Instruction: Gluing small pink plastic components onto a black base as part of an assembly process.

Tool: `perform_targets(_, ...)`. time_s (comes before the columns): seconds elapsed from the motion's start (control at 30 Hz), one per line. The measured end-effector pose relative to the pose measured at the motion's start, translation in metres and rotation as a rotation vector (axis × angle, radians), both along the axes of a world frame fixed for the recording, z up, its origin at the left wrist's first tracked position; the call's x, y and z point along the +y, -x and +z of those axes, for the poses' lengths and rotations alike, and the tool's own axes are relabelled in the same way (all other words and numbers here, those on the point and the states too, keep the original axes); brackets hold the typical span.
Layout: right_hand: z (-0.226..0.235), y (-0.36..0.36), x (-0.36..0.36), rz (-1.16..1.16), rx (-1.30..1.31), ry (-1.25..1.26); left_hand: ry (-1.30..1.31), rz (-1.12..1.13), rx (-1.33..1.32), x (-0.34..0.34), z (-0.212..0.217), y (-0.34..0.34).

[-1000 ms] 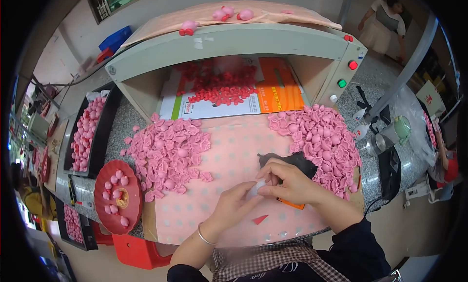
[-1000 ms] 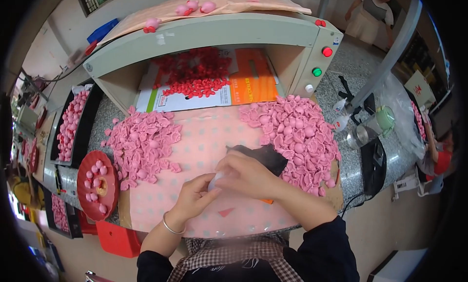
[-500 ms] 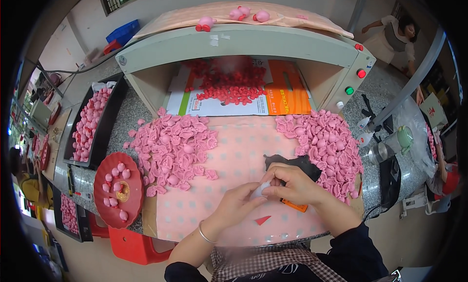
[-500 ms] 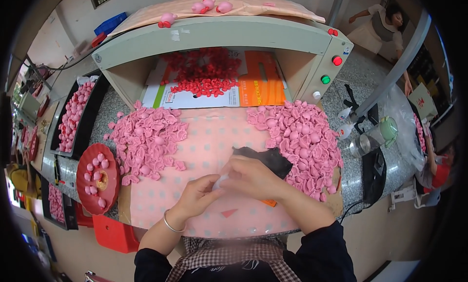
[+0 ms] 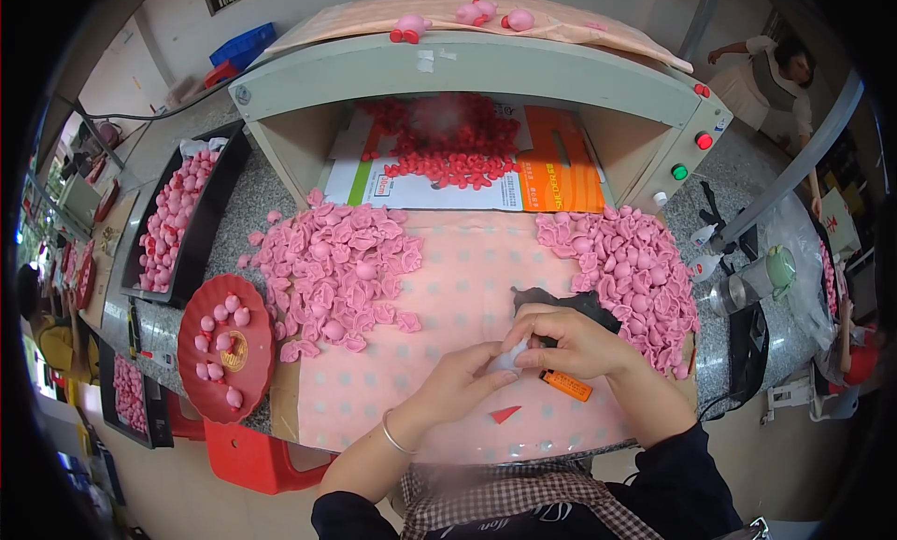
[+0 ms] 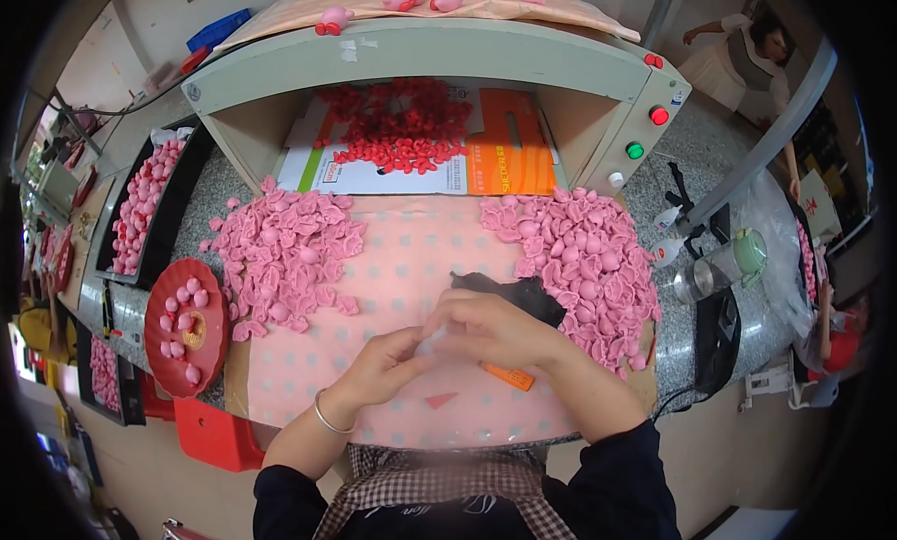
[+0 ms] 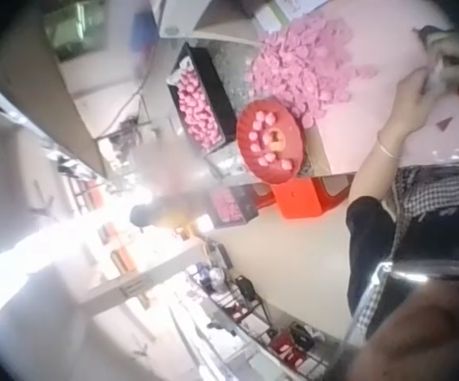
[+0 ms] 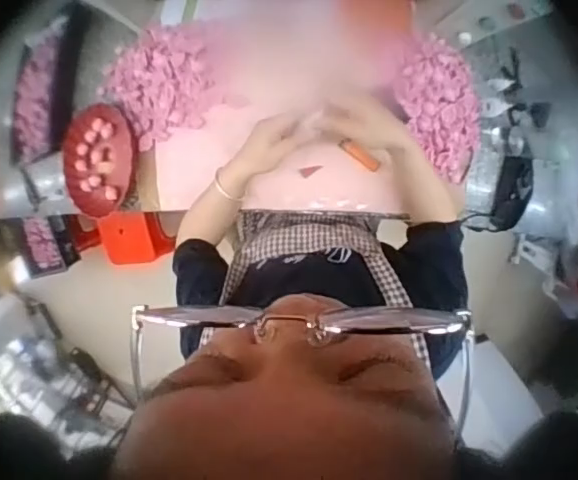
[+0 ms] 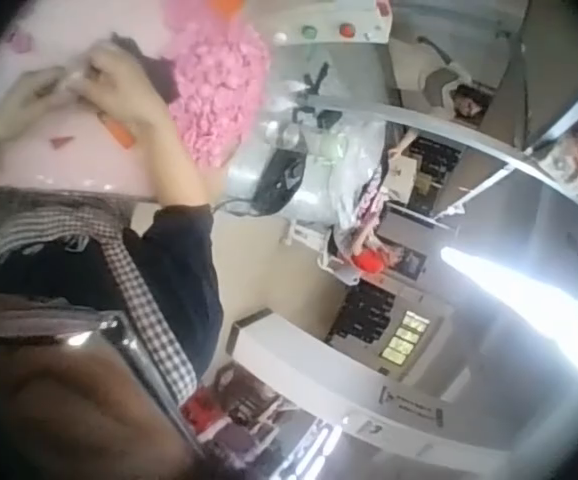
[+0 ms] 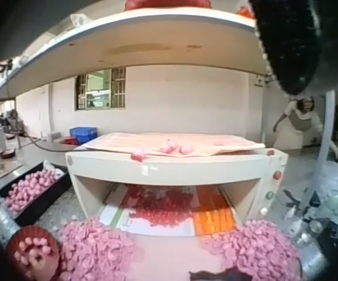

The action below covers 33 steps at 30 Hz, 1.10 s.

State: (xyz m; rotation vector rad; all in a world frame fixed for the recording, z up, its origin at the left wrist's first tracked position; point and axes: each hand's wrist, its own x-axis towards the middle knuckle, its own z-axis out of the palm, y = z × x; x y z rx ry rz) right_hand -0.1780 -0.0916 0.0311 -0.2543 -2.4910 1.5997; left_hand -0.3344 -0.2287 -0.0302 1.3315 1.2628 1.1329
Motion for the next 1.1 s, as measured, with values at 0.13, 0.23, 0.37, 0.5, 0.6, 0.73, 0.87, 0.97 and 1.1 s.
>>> perform_targets(0.13, -0.007, 0.000, -0.001, -0.059, 0.065, -0.067, -0.010, -0.007, -0.077, 0.000, 0.001, 0.002)
perform_targets(0.23, -0.007, 0.000, -0.002, -0.087, 0.023, -0.104, -0.026, -0.027, -0.110, 0.001, -0.006, 0.001)
perform_targets(0.37, -0.016, -0.001, -0.001, -0.167, 0.054, 0.589, -0.041, 0.005, -0.180, 0.006, -0.003, -0.002)
perform_targets(0.5, -0.011, -0.002, -0.004, -0.312, 0.013, 1.018, -0.017, 0.001, -0.233, 0.010, -0.001, -0.004)
perform_targets(0.6, -0.014, -0.002, -0.003, -0.347, 0.008, 1.093, -0.056, -0.018, -0.190, 0.012, 0.000, -0.003)
perform_targets(0.73, -0.015, -0.002, -0.003, -0.409, 0.036, 1.210, -0.081, -0.027, -0.199, 0.013, -0.002, -0.003)
perform_targets(0.87, -0.019, -0.007, -0.001, -0.457, 0.058, 1.251, -0.177, -0.019, -0.096, 0.014, -0.009, -0.002)
perform_targets(0.97, -0.027, -0.011, 0.002, -0.491, 0.073, 1.266, -0.263, 0.034, 0.013, 0.015, -0.010, -0.003)
perform_targets(1.1, -0.034, -0.019, 0.006, -0.520, 0.105, 1.203, -0.117, 0.056, -0.032, 0.022, -0.012, -0.008)
